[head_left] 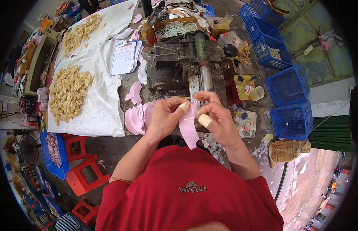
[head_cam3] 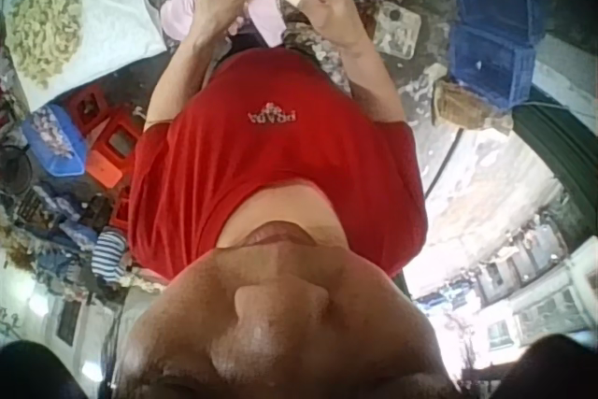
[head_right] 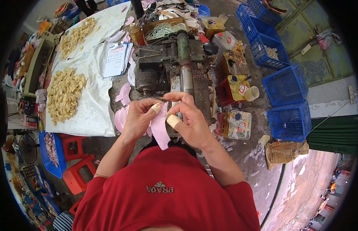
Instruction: The person aligns and attaches pink fabric pieces onto shoe components by hand and presses them against a roller machine.
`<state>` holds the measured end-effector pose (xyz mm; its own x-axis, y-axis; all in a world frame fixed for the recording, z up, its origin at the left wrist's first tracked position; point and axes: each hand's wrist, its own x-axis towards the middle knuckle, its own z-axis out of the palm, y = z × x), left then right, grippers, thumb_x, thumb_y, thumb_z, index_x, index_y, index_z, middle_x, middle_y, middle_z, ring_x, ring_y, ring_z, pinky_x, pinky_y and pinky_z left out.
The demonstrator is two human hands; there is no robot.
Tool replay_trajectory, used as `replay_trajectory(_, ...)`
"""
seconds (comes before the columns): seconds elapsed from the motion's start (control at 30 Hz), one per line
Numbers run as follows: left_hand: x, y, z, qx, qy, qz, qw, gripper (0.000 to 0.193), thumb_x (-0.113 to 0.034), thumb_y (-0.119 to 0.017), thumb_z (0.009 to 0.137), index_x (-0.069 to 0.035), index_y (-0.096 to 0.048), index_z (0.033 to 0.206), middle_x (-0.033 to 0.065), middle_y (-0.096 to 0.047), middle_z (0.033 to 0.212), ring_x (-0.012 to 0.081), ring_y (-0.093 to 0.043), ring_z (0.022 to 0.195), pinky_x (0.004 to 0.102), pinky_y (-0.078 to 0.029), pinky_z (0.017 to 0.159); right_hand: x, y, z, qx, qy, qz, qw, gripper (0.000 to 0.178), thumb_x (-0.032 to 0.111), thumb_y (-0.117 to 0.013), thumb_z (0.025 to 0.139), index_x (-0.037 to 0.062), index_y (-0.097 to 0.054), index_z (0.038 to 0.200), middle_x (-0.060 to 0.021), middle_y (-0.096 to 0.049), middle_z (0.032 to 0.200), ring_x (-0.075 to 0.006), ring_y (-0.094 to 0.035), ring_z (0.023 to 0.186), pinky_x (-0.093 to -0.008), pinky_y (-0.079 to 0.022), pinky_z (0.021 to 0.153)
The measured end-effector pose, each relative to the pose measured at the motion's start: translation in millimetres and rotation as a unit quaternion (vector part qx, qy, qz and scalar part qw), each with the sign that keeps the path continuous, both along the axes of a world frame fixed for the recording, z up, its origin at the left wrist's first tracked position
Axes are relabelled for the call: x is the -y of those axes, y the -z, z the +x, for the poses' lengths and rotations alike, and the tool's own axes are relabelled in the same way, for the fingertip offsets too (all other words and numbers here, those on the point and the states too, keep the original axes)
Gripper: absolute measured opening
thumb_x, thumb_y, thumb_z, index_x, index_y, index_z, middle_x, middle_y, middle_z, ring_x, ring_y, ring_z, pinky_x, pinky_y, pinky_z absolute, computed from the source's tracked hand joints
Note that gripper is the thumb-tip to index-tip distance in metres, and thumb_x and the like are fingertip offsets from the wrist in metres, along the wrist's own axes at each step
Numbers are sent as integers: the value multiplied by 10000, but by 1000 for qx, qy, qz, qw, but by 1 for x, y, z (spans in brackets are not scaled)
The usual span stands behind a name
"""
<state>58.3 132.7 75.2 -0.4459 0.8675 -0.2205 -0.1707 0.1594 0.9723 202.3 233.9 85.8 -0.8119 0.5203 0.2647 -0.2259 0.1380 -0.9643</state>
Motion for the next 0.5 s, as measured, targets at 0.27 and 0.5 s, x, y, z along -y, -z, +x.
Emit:
replay_trajectory(0.27, -3, 24, -47, 29, -286, 57, 956, 171, -138, -540, 916, 6, -616, 969, -25, -553, 690, 46, -470, 565, 190, -361, 502, -5, -17, 54, -5, -107, -64, 992, 65, 22, -544, 825, 34, -532, 887, -73, -595, 881, -182, -533, 859, -344, -439, 790)
replay_trajectory(0.5, -16, -3, -44, -198, -264, 122, 936, 173, -136, -544, 930, 23, -599, 967, -1, -545, 720, 61, -481, 641, 203, -392, 593, -40, 40, 185, 458, -27, -27, 888, 315, 59, -625, 788, 13, -545, 1090, -75, -631, 986, -212, -598, 890, -330, -473, 784)
